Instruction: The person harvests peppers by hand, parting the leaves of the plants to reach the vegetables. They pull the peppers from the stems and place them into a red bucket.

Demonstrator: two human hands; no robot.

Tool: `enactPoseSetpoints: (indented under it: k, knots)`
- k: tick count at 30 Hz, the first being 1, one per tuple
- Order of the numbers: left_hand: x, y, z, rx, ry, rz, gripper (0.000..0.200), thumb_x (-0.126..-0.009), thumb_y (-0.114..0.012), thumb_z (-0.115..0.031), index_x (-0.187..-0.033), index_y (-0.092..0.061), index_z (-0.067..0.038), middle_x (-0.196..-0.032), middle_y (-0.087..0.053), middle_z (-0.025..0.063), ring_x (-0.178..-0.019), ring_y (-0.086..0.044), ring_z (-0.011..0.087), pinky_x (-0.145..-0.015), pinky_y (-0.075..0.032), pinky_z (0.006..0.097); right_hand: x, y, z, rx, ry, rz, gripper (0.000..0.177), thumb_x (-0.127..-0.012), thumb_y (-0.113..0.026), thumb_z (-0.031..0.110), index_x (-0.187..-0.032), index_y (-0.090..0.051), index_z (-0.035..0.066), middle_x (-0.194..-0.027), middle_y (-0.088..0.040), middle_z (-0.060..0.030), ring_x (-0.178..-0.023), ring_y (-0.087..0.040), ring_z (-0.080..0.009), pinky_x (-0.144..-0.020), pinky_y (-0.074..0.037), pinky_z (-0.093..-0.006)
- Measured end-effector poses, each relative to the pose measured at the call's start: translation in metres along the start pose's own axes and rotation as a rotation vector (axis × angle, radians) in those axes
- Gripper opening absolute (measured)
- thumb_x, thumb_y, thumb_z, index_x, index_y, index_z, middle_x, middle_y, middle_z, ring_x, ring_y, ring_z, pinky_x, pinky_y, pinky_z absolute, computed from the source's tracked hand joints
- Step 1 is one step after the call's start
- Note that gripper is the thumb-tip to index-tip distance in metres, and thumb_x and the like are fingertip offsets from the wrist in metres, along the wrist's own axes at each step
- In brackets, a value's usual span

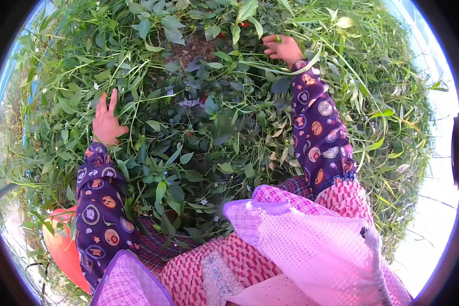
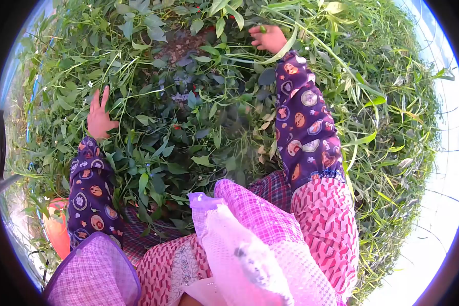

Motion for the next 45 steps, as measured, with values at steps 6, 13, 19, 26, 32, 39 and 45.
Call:
enactPoseSetpoints:
  k: [6, 13, 19, 26, 32, 39, 45]
  knots:
    - [-0.002, 0.001, 0.0, -0.004, 0.034, 0.048, 0.124, -0.048, -0.081, -0.015, -0.152, -0.018, -0.032, -0.151, -0.027, 0.0199, -0.132, -0.037, 0.0455, -0.101, -0.043, 0.0485, -0.013, -0.02, -0.001, 1.198, 0.14, -0.081, 0.024, -0.079, -0.066, 0.022, -0.102, -0.071, 0.016, -0.096, -0.07, -0.0115, -0.091, -0.067, -0.031, -0.078, -0.054, -0.042]
    - [-0.001, 0.001, 0.0, -0.021, 0.014, 0.012, 0.124, -0.047, -0.083, -0.02, -0.152, -0.018, -0.032, -0.151, -0.029, 0.0174, -0.13, -0.04, 0.0442, -0.094, -0.045, 0.0534, -0.01, -0.032, -0.011, 1.284, 0.28, -0.259, 0.015, -0.079, -0.063, 0.014, -0.088, -0.075, 0.013, -0.094, -0.069, -0.0108, -0.083, -0.07, -0.0283, -0.068, -0.056, -0.0406]
    - [0.001, 0.003, -0.003, -0.029, 0.012, 0.015, 0.124, -0.047, -0.084, -0.019, -0.152, -0.019, -0.031, -0.151, -0.029, 0.0173, -0.131, -0.039, 0.0423, -0.093, -0.046, 0.0514, -0.007, -0.032, -0.01, 1.08, 0.105, -0.223, 0.029, -0.077, -0.065, 0.023, -0.103, -0.069, 0.009, -0.103, -0.067, -0.0146, -0.092, -0.068, -0.0301, -0.076, -0.055, -0.0421]
    - [0.002, 0.007, -0.006, -0.014, 0.029, 0.008, 0.123, -0.046, -0.082, -0.019, -0.152, -0.021, -0.029, -0.151, -0.029, 0.0172, -0.131, -0.038, 0.0418, -0.094, -0.045, 0.0506, 0.005, -0.007, -0.009, 0.478, -0.069, -0.093, 0.053, -0.069, -0.072, 0.03, -0.113, -0.061, 0.003, -0.1, -0.067, -0.0222, -0.091, -0.066, -0.0333, -0.081, -0.051, -0.0405]
    - [0.003, 0.01, -0.009, -0.028, 0.051, 0.017, 0.119, -0.049, -0.08, -0.018, -0.152, -0.021, -0.029, -0.15, -0.03, 0.0162, -0.132, -0.038, 0.0393, -0.094, -0.045, 0.0503, -0.025, -0.031, -0.022, 0.689, 0.323, -0.007, 0.046, -0.072, -0.073, 0.02, -0.113, -0.06, 0.003, -0.081, -0.066, -0.0128, -0.056, -0.064, -0.019, -0.052, -0.05, -0.0327]
    - [0.006, 0.018, -0.017, 0.005, 0.102, 0.056, 0.116, -0.052, -0.078, -0.016, -0.152, -0.022, -0.027, -0.151, -0.03, 0.0161, -0.134, -0.037, 0.0378, -0.097, -0.043, 0.0491, 0.013, -0.015, -0.024, -0.551, -0.253, 0.023, 0.017, -0.077, -0.056, 0.003, -0.093, -0.061, 0.003, -0.081, -0.06, -0.0045, -0.059, -0.058, -0.0154, -0.052, -0.046, -0.0277]
    - [0.006, 0.02, -0.018, -0.035, 0.122, 0.074, 0.114, -0.054, -0.076, -0.016, -0.153, -0.02, -0.027, -0.151, -0.028, 0.0169, -0.136, -0.034, 0.0386, -0.102, -0.039, 0.0484, 0.015, -0.032, -0.018, -0.719, -0.16, 0.32, 0.011, -0.076, -0.059, 0.011, -0.085, -0.057, 0.007, -0.076, -0.05, -0.0026, -0.061, -0.049, -0.0148, -0.054, -0.04, -0.0276]
Point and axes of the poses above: each hand's wrist, its own x-axis away from the middle knuckle, its own y-axis out of the back of the hand, z = x × y, the point moved 8 cm from there along -x, towards the middle knuckle
